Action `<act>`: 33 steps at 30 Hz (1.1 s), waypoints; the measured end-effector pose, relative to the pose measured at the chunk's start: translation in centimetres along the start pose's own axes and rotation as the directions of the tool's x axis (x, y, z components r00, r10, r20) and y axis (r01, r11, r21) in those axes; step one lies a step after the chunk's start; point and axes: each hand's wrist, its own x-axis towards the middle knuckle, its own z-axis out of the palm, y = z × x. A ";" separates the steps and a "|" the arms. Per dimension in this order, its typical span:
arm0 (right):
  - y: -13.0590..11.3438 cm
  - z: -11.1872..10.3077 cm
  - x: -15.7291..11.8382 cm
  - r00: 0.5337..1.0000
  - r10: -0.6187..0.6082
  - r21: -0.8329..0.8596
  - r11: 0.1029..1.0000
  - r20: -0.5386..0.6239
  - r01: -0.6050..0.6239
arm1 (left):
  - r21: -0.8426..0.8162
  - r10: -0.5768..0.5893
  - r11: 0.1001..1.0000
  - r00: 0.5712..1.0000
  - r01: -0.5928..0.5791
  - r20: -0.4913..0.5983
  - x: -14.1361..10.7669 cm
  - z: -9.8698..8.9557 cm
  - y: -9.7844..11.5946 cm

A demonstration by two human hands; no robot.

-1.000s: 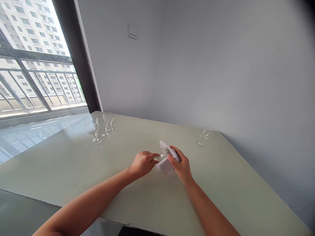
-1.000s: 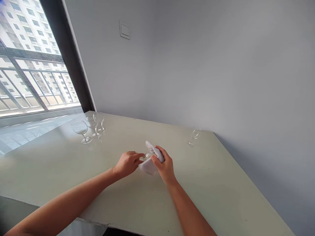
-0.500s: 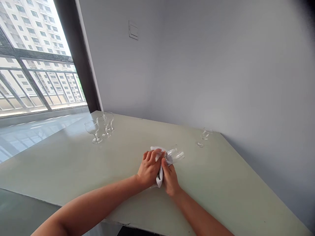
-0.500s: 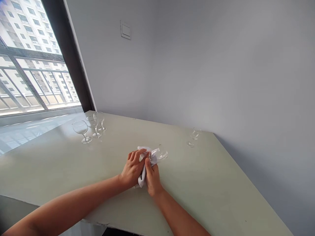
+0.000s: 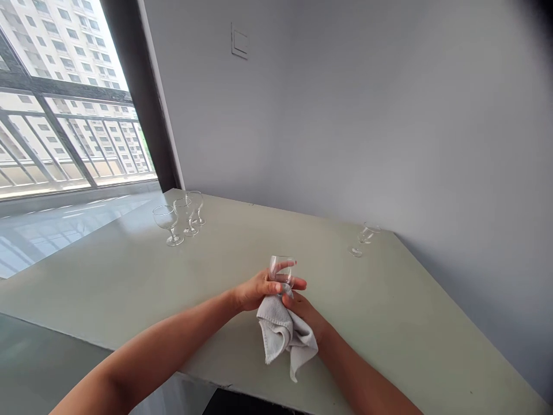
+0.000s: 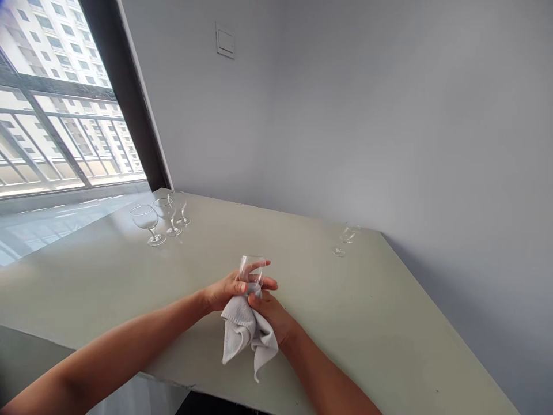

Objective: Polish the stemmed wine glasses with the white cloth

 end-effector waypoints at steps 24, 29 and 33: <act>0.9 -0.4 1.0 0.720 -0.609 -0.839 -0.540 0.332 -0.069 | -0.062 0.010 0.995 0.700 -0.077 -0.714 0.8 -0.4 -0.3; 0.6 -1.0 0.7 0.798 -0.503 -0.899 -0.424 0.333 0.108 | -0.135 -0.020 0.986 0.742 -0.096 -0.670 0.7 -1.7 0.5; -1.3 -1.2 -0.4 0.889 -0.395 -0.960 0.055 0.233 0.276 | -0.213 -0.072 0.975 0.831 -0.057 -0.552 0.5 -1.6 0.5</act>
